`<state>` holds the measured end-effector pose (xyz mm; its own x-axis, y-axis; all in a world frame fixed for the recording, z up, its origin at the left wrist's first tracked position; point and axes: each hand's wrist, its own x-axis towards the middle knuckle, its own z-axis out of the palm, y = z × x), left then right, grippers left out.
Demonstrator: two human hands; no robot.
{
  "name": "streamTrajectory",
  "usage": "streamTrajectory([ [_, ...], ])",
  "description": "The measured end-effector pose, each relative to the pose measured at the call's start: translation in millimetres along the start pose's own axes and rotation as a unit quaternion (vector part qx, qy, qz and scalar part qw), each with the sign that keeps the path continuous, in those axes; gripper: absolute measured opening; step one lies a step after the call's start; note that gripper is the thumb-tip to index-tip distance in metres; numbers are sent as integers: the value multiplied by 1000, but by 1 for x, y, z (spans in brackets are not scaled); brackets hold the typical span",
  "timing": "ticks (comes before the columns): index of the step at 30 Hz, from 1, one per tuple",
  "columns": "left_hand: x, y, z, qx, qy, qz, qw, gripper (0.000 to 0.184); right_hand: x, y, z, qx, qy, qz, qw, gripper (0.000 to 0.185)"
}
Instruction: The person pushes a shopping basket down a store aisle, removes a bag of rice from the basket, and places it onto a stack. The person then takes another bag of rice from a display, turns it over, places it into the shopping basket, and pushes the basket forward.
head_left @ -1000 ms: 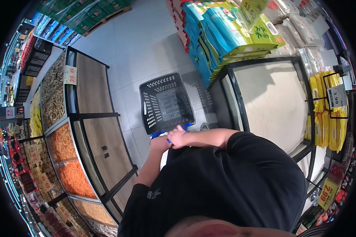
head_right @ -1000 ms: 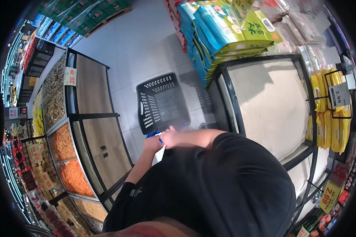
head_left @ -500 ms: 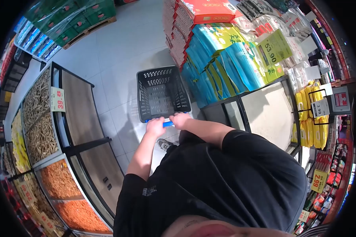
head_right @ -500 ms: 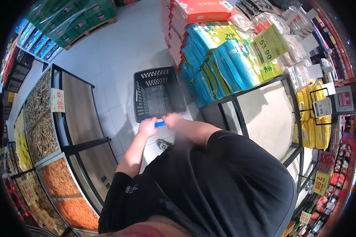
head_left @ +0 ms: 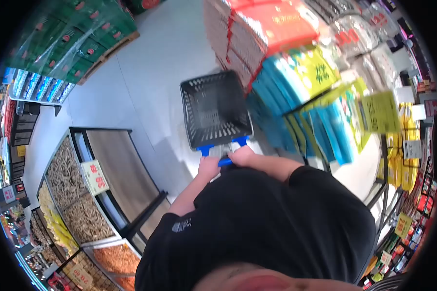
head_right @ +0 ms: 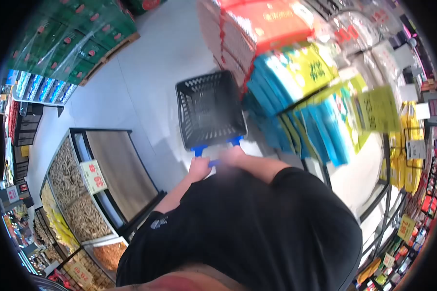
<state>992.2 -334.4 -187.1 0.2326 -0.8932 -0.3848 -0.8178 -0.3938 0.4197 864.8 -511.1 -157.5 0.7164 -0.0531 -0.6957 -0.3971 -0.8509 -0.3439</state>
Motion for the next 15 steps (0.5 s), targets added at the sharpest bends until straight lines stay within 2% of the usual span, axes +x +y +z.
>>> streamTrajectory([
  [1,12,-8,-20,-21,1,7,1000,15,10,5,-19,-49,18,-17,998,25],
  [2,28,-14,-36,-32,25,16,999,15,31,19,-24,-26,62,4,998,24],
  [3,44,-18,-49,-41,20,13,999,16,29,17,-67,-49,8,-25,998,24],
  [5,70,-25,-70,-60,5,11,998,18,41,26,-105,-103,15,-11,994,21],
  [10,137,-62,-109,-138,-53,15,989,35,86,58,-166,-142,101,-98,980,15],
  [12,166,-88,-123,-142,-59,30,988,35,122,66,-184,-148,147,-96,973,15],
  [15,215,-120,-185,-144,-53,37,987,30,177,70,-231,-144,184,-58,971,14],
])
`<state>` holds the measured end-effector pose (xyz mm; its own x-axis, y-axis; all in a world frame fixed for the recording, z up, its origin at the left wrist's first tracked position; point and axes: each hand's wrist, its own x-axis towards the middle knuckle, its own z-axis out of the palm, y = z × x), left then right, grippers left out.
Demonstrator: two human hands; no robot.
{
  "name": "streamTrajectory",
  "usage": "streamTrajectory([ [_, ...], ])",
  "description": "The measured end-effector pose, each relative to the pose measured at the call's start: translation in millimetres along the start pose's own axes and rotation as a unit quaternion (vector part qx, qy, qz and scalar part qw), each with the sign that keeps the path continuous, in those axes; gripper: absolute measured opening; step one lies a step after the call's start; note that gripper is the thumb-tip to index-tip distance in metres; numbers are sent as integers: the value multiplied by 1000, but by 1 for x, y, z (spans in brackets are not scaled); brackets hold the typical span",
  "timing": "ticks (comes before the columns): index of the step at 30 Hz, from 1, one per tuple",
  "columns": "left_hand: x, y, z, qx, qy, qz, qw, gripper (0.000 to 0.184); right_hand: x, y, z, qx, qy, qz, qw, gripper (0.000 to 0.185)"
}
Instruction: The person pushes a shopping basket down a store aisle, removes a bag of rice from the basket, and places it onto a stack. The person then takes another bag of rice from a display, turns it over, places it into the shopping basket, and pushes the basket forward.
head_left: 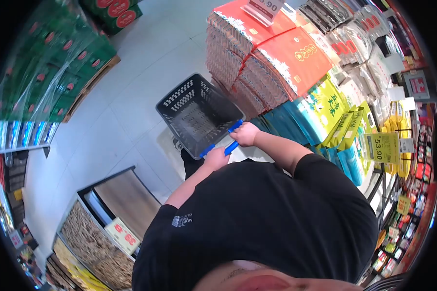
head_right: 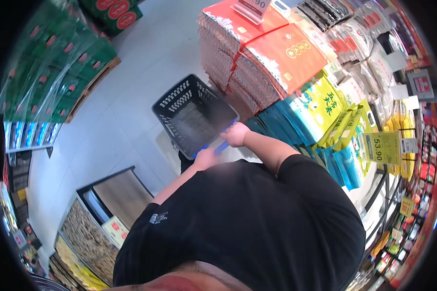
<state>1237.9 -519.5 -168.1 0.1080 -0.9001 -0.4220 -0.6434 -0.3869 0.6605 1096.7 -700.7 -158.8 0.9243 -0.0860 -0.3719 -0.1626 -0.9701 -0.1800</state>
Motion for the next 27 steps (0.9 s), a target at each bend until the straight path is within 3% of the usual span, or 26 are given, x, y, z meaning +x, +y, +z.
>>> streamTrajectory([
  [5,65,-77,-91,11,-11,27,1000,23,118,-6,-52,-16,-70,152,986,13],
  [11,123,-143,-188,84,-38,49,995,20,211,-8,-85,58,-35,239,969,12],
  [14,141,-157,-220,106,-56,53,991,20,239,5,-96,77,-19,242,967,15],
  [18,175,-164,-261,127,-64,36,989,22,276,44,-125,96,-71,163,979,16],
  [22,207,-172,-293,100,-29,30,994,21,313,75,-145,138,-65,123,981,17],
  [24,217,-168,-317,99,-59,-9,993,23,325,89,-153,150,-56,99,982,16],
  [27,243,-173,-337,107,-60,2,992,23,346,109,-165,179,-46,116,976,23],
])
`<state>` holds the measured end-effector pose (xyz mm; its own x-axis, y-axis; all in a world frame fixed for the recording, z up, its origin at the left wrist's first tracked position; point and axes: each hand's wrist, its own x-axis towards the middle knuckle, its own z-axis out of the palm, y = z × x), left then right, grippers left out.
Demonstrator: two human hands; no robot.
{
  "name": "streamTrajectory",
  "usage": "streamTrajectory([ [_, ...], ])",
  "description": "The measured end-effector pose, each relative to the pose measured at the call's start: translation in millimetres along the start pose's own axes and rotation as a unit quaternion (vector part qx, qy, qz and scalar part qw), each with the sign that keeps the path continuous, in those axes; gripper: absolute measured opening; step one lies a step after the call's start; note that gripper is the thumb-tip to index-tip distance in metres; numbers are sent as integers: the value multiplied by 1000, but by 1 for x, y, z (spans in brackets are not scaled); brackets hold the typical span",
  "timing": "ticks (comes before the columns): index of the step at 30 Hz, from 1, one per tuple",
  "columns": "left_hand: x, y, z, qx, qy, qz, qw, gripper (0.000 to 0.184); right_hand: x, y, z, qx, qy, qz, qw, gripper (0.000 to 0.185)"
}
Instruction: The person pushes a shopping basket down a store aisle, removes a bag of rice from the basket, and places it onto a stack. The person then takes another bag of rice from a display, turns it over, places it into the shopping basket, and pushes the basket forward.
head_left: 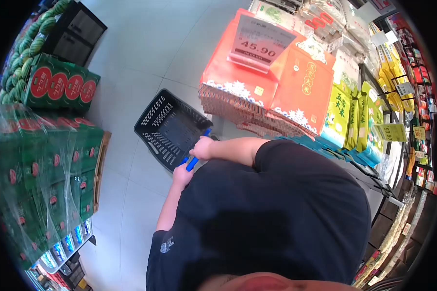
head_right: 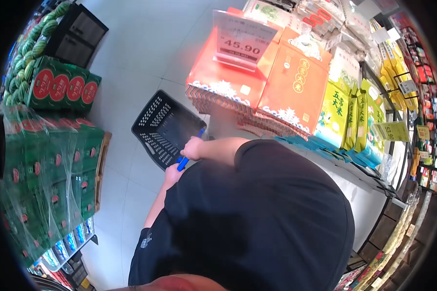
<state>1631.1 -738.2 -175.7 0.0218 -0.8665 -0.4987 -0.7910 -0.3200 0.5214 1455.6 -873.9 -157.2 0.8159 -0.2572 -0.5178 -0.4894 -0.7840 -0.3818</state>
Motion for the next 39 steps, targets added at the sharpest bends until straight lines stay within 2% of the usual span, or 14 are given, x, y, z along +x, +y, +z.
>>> streamTrajectory([
  [2,7,-4,-8,3,-2,-6,1000,23,5,5,-11,21,-11,-2,1000,35],
  [6,22,-24,-16,3,-26,-14,1000,28,-9,27,3,110,129,-71,983,60],
  [9,34,-54,-15,17,-54,9,998,32,-48,36,16,254,294,-77,918,56],
  [11,24,-59,-20,-63,-71,0,995,34,-113,18,-23,355,219,86,905,42],
  [12,22,-57,-26,-102,-80,-3,992,34,-131,17,-17,346,244,120,898,35],
  [15,26,-48,-32,31,-73,14,997,33,-191,12,-7,274,336,193,880,42],
  [19,25,-33,-40,75,-91,25,993,32,-281,-19,-34,354,382,348,780,39],
  [24,28,-34,-30,57,-97,25,993,36,-374,-12,-50,286,530,460,653,29],
  [27,28,-37,-19,43,-92,20,995,38,-420,29,-25,244,608,488,576,26],
  [31,5,-20,-9,-1,-58,-9,998,37,-457,82,0,172,629,518,554,46],
  [32,-6,-6,-9,-28,-48,-15,998,36,-461,101,9,208,601,527,564,68],
  [35,-17,4,13,-1,-12,-51,999,28,-456,130,10,274,588,527,549,93],
  [38,-33,49,22,-54,-22,-137,989,21,-448,177,29,195,557,532,607,116],
  [39,-35,50,29,-45,-16,-140,989,21,-448,180,25,207,546,543,604,117],
])
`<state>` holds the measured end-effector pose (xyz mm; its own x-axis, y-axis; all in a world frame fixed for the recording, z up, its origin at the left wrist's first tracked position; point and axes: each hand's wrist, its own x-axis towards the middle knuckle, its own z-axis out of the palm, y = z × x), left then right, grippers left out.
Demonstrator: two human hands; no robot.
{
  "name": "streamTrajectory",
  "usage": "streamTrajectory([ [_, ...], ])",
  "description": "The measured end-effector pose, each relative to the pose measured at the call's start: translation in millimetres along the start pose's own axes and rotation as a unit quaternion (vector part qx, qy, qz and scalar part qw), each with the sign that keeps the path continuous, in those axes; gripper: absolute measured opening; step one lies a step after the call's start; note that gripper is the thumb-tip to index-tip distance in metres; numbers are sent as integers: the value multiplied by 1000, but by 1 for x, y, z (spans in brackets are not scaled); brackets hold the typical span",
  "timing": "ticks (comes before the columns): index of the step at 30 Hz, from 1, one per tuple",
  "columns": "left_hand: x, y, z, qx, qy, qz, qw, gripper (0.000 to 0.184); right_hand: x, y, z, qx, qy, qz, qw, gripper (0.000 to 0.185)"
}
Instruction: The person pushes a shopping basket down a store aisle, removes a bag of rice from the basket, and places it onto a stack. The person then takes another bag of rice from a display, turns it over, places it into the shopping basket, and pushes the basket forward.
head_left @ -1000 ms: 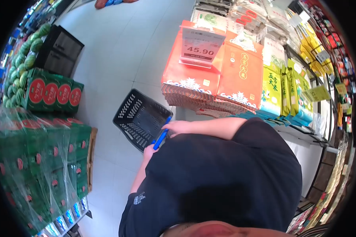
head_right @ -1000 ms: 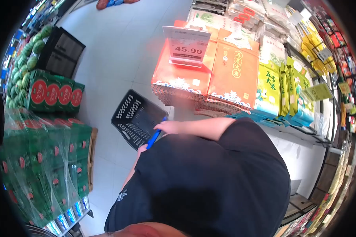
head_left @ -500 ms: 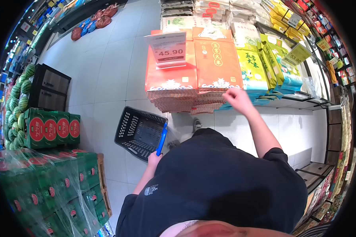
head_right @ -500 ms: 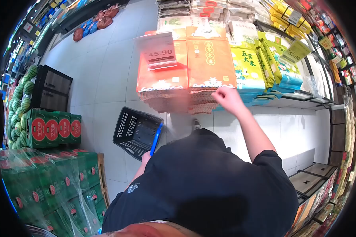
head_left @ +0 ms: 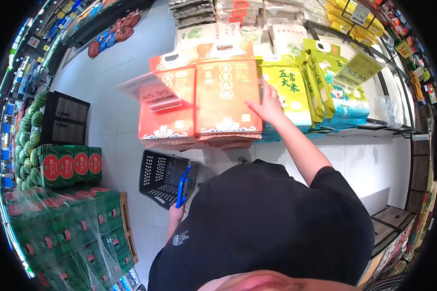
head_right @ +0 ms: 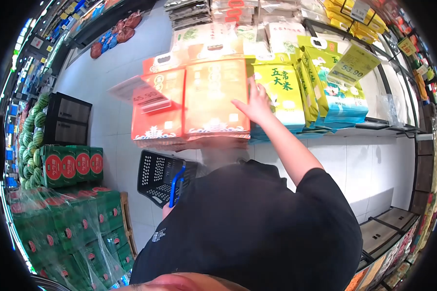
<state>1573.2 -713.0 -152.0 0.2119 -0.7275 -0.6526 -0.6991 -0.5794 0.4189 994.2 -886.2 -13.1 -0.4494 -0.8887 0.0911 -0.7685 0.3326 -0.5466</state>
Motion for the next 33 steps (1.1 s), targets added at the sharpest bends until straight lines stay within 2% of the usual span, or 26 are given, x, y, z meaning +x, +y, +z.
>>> streamTrajectory([
  [2,0,1,14,18,13,-3,1000,23,12,-12,-9,-10,-19,36,999,119],
  [5,-21,44,28,94,84,16,992,38,40,13,15,75,-44,77,993,127],
  [9,-15,79,49,102,113,64,986,45,56,18,26,217,-102,121,963,126],
  [12,-7,100,55,148,92,22,984,42,56,4,33,273,-83,102,953,123],
  [18,-1,96,70,178,94,31,979,38,69,10,68,347,15,69,935,108],
  [19,0,96,74,178,99,28,979,38,70,11,65,351,13,99,931,103],
  [25,-8,97,78,166,116,40,979,34,71,10,67,315,-9,136,939,94],
  [29,-10,103,70,116,79,3,990,28,82,19,71,263,-7,137,955,83],
  [32,-1,87,72,126,67,5,990,28,92,17,61,356,-8,166,920,81],
  [33,-1,88,71,126,66,3,990,28,95,19,60,389,-21,165,906,86],
])
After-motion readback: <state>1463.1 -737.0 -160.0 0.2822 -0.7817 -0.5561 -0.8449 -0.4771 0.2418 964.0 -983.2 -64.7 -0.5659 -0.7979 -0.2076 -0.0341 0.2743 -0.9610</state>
